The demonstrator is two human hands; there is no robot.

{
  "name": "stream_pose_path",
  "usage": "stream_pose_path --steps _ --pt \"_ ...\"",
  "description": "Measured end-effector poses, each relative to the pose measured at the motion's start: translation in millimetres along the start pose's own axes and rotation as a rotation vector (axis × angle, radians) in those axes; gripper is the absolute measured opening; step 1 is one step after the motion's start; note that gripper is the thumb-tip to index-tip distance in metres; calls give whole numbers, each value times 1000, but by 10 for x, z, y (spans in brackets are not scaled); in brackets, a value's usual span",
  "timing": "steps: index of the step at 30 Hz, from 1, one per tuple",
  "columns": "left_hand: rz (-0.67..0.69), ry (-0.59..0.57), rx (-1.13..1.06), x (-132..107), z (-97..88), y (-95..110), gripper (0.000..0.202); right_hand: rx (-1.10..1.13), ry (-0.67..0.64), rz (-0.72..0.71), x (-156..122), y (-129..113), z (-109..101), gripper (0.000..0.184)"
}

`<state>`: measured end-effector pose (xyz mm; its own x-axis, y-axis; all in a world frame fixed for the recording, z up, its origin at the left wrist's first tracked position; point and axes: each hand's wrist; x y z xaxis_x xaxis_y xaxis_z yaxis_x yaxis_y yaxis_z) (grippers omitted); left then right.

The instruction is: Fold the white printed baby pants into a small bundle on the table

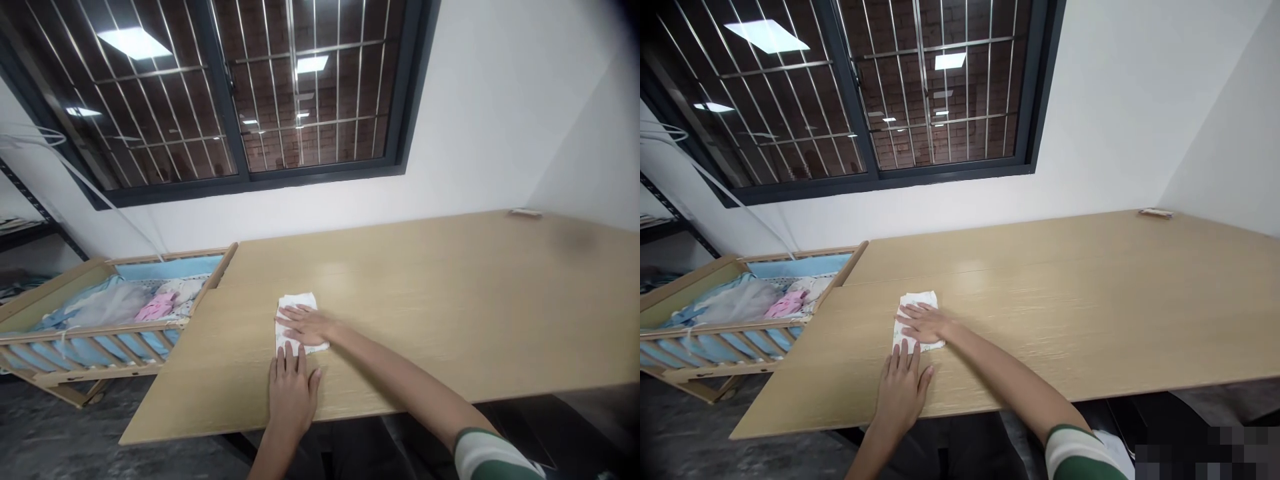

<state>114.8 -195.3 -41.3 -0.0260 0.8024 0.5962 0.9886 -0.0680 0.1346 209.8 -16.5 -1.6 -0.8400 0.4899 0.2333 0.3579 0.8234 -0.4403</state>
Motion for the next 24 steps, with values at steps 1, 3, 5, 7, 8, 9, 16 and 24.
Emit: stream_pose_path --steps 1,3,5,7,8,9,16,24 --pt "1 8 -3 -5 17 -12 56 -19 13 11 54 91 -27 54" --pt "7 15 -1 -13 36 -28 56 -39 44 27 156 253 -80 55" --pt "9 6 -2 -17 39 -32 57 -45 71 40 236 379 -108 55" --pt "1 -7 -6 -16 33 -28 56 -49 85 43 283 459 -106 55" --pt "-3 -12 -7 -13 31 -25 56 -55 85 39 293 480 -98 55" --pt "-4 -16 -4 -9 29 -24 55 -66 82 33 295 488 -87 55" --pt "68 -32 -3 68 10 -208 42 -255 259 -7 165 245 -119 58" --pt "79 -86 -232 294 -45 -753 32 -175 263 77 -447 -300 -306 34"
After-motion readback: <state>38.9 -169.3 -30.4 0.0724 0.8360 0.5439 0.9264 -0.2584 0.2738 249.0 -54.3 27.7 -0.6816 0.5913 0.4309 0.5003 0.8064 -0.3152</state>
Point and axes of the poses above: each hand's wrist, its own x-axis towards the middle knuckle, its own z-axis out of the palm, y = z × x, and after that the axes turned 10 degrees about y, right-handed
